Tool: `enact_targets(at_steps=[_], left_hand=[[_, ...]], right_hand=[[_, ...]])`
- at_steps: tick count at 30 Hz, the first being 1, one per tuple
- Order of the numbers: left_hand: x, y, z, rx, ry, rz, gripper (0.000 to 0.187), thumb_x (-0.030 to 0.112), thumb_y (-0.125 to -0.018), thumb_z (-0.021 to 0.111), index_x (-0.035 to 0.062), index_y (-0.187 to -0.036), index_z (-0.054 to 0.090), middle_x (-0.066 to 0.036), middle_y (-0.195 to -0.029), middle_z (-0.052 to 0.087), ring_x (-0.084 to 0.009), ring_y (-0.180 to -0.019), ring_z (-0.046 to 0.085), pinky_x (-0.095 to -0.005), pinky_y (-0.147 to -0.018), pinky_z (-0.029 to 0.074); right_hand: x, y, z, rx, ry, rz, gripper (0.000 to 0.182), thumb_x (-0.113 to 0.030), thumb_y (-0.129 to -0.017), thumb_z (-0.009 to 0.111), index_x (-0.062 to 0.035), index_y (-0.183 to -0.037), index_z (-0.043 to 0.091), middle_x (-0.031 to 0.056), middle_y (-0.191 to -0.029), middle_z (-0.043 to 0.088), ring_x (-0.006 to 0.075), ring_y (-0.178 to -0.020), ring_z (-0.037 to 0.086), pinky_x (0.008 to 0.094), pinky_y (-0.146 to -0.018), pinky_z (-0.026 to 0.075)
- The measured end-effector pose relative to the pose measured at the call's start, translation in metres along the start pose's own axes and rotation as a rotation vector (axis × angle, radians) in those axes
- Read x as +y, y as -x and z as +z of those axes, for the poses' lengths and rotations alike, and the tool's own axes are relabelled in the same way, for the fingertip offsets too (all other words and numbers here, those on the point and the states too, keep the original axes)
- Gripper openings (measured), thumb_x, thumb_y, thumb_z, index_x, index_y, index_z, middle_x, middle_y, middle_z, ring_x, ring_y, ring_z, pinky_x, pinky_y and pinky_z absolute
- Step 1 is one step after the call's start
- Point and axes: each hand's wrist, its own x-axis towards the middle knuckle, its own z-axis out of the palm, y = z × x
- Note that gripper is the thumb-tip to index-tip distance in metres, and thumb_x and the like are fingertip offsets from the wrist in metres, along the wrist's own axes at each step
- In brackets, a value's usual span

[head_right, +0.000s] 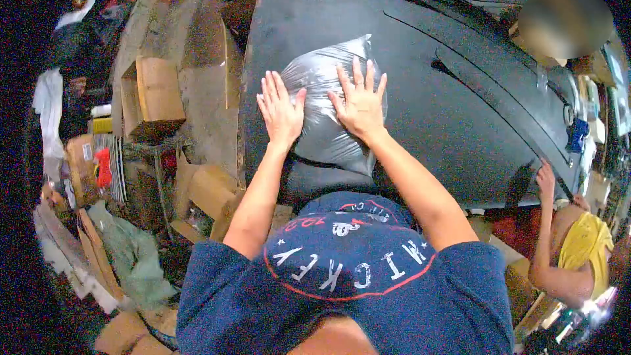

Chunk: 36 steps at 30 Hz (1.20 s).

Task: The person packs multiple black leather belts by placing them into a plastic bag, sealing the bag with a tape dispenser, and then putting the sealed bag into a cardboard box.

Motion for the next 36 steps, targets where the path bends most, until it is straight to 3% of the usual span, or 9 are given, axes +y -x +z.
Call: enact_targets(at_steps=[3, 7, 11, 17, 23, 27, 30, 33, 36], left_hand=[[-0.022, 0.006, 0.002, 0.069, 0.218, 0.017, 0.071, 0.044, -0.097, 0.043, -0.0054, -0.144, 0.022, -0.024, -0.151, 0.019, -0.0343, -0.141, 0.017, -0.0469, -0.114, 0.015], [-0.044, 0.050, -0.034, 0.220, 1.233, -0.646, 0.055, 0.033, -0.095, 0.056, -0.0005, -0.136, 0.041, -0.018, -0.130, 0.049, -0.0265, -0.122, 0.047, -0.0377, -0.102, 0.036], [-0.043, 0.118, -0.066, -0.361, 1.576, -0.847, 0.063, 0.046, -0.094, 0.050, -0.0004, -0.134, 0.038, -0.019, -0.122, 0.057, -0.0296, -0.105, 0.061, -0.0401, -0.086, 0.049], [-0.009, 0.191, -0.079, -0.611, 1.380, -0.969, 0.064, 0.053, -0.093, 0.048, 0.0003, -0.129, 0.041, -0.020, -0.114, 0.059, -0.0267, -0.096, 0.065, -0.0340, -0.077, 0.054], [0.027, 0.217, -0.071, -0.232, 1.150, -1.098, 0.077, 0.051, -0.081, 0.069, -0.0009, -0.130, 0.040, -0.016, -0.110, 0.055, -0.0216, -0.095, 0.059, -0.0340, -0.085, 0.048], [0.055, 0.209, -0.075, 0.396, 0.244, -0.465, 0.088, 0.033, -0.074, 0.077, 0.0004, -0.141, 0.030, -0.023, -0.144, 0.028, -0.0354, -0.137, 0.025, -0.0510, -0.111, 0.018], [0.076, 0.189, -0.071, 0.196, 0.320, -0.243, 0.061, 0.021, -0.088, 0.061, 0.0060, -0.142, 0.036, -0.012, -0.151, 0.028, -0.0317, -0.142, 0.017, -0.0507, -0.114, 0.009], [0.068, 0.184, -0.039, 0.060, 0.301, -0.087, 0.055, 0.023, -0.095, 0.047, 0.0096, -0.146, 0.031, -0.005, -0.155, 0.022, -0.0268, -0.144, 0.011, -0.0573, -0.112, 0.007], [0.055, 0.186, -0.022, -0.001, 0.056, -0.113, 0.055, 0.029, -0.097, 0.043, 0.0125, -0.147, 0.029, -0.002, -0.155, 0.021, -0.0271, -0.145, 0.011, -0.0632, -0.109, 0.007]], right_hand=[[0.035, -0.001, 0.024, 0.134, -0.219, 0.032, 0.050, -0.034, -0.095, 0.047, -0.0107, -0.139, 0.041, 0.0180, -0.146, 0.032, 0.0352, -0.137, 0.026, 0.0528, -0.110, 0.019], [0.066, -0.027, -0.002, 0.323, -0.518, 0.386, 0.039, -0.024, -0.090, 0.053, -0.0029, -0.123, 0.056, 0.0186, -0.115, 0.055, 0.0345, -0.108, 0.049, 0.0414, -0.098, 0.036], [0.097, -0.066, 0.021, -0.007, -0.574, 0.376, 0.044, -0.035, -0.087, 0.056, 0.0004, -0.111, 0.063, 0.0215, -0.102, 0.063, 0.0358, -0.102, 0.056, 0.0408, -0.092, 0.043], [0.084, -0.076, 0.021, -0.131, -0.534, 0.242, 0.040, -0.037, -0.083, 0.061, -0.0008, -0.099, 0.068, 0.0217, -0.097, 0.064, 0.0359, -0.099, 0.058, 0.0426, -0.087, 0.045], [0.075, -0.015, -0.002, -0.092, -0.261, 0.026, 0.031, -0.029, -0.082, 0.063, 0.0023, -0.081, 0.063, 0.0236, -0.091, 0.062, 0.0397, -0.090, 0.059, 0.0472, -0.081, 0.047], [0.059, 0.069, -0.051, -0.436, -0.192, -0.076, 0.031, -0.029, -0.082, 0.064, 0.0021, -0.082, 0.064, 0.0235, -0.085, 0.062, 0.0401, -0.086, 0.061, 0.0480, -0.077, 0.049], [0.042, 0.078, -0.090, -0.593, -0.087, -0.050, 0.030, -0.028, -0.081, 0.066, 0.0006, -0.088, 0.065, 0.0210, -0.093, 0.063, 0.0381, -0.088, 0.061, 0.0478, -0.081, 0.048], [0.024, 0.081, -0.082, -0.285, -0.115, -0.181, 0.031, -0.026, -0.083, 0.064, -0.0010, -0.102, 0.062, 0.0202, -0.105, 0.060, 0.0363, -0.096, 0.059, 0.0484, -0.085, 0.046], [0.004, 0.090, -0.046, -0.232, -0.364, -0.714, 0.043, -0.024, -0.088, 0.058, -0.0045, -0.126, 0.051, 0.0163, -0.132, 0.047, 0.0317, -0.124, 0.043, 0.0489, -0.103, 0.033]])
